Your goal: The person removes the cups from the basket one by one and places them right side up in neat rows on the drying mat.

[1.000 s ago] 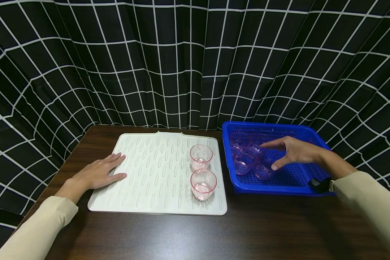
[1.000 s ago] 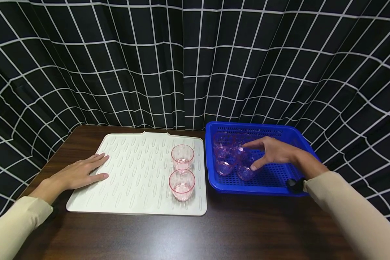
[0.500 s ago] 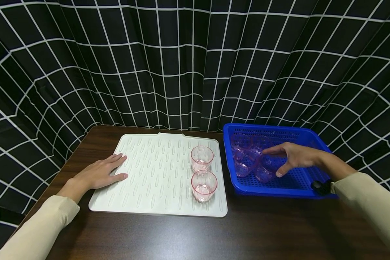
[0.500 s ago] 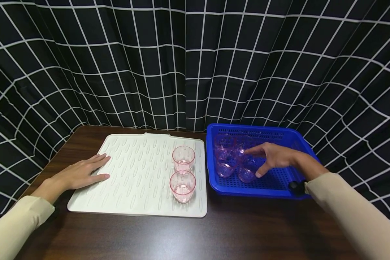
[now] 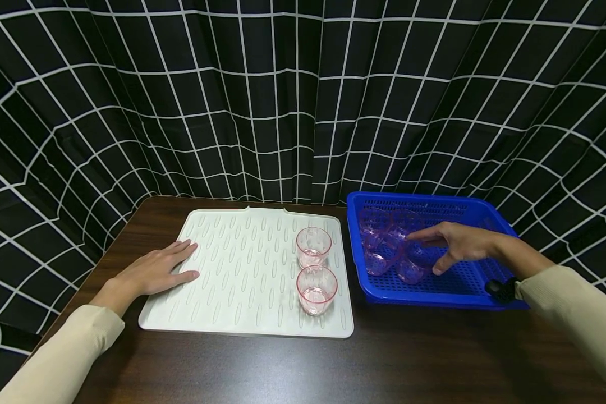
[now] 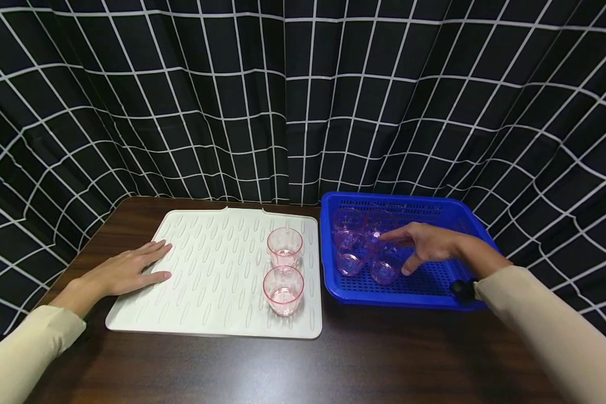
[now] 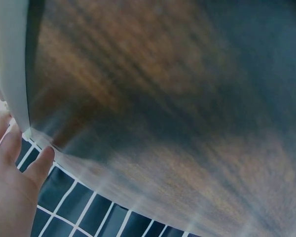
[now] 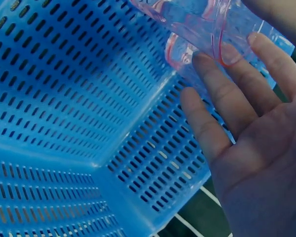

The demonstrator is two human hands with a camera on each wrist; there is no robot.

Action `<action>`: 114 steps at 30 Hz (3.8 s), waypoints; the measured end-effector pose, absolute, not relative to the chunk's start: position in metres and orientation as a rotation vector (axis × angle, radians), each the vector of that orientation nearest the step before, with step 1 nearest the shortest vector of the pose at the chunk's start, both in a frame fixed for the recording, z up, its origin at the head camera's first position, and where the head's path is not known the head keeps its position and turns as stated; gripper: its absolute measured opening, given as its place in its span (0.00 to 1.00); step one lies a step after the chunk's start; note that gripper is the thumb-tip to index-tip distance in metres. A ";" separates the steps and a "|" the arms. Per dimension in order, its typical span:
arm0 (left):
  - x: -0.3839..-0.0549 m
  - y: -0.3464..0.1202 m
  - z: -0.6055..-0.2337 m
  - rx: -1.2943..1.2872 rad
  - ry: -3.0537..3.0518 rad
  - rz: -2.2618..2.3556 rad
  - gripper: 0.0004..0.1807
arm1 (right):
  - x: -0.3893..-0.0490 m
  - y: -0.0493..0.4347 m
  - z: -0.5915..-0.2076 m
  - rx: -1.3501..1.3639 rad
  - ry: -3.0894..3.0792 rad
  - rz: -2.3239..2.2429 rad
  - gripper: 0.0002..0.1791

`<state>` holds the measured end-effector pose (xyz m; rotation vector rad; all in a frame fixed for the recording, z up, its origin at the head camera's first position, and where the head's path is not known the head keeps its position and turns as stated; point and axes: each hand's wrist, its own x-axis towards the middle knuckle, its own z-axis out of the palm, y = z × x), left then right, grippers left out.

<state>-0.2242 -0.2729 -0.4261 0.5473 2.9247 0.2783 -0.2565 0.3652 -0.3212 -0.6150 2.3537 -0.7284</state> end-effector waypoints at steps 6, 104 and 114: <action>-0.223 -0.273 -0.427 0.536 2.922 0.288 0.47 | -0.251 0.363 -0.315 -0.657 2.420 -0.707 0.47; -0.222 -0.278 -0.429 0.557 2.932 0.298 0.46 | -0.188 0.085 -0.346 -1.219 2.658 -0.684 0.42; -0.224 -0.277 -0.429 0.561 2.936 0.292 0.47 | -0.189 0.080 -0.349 -1.195 2.620 -0.610 0.41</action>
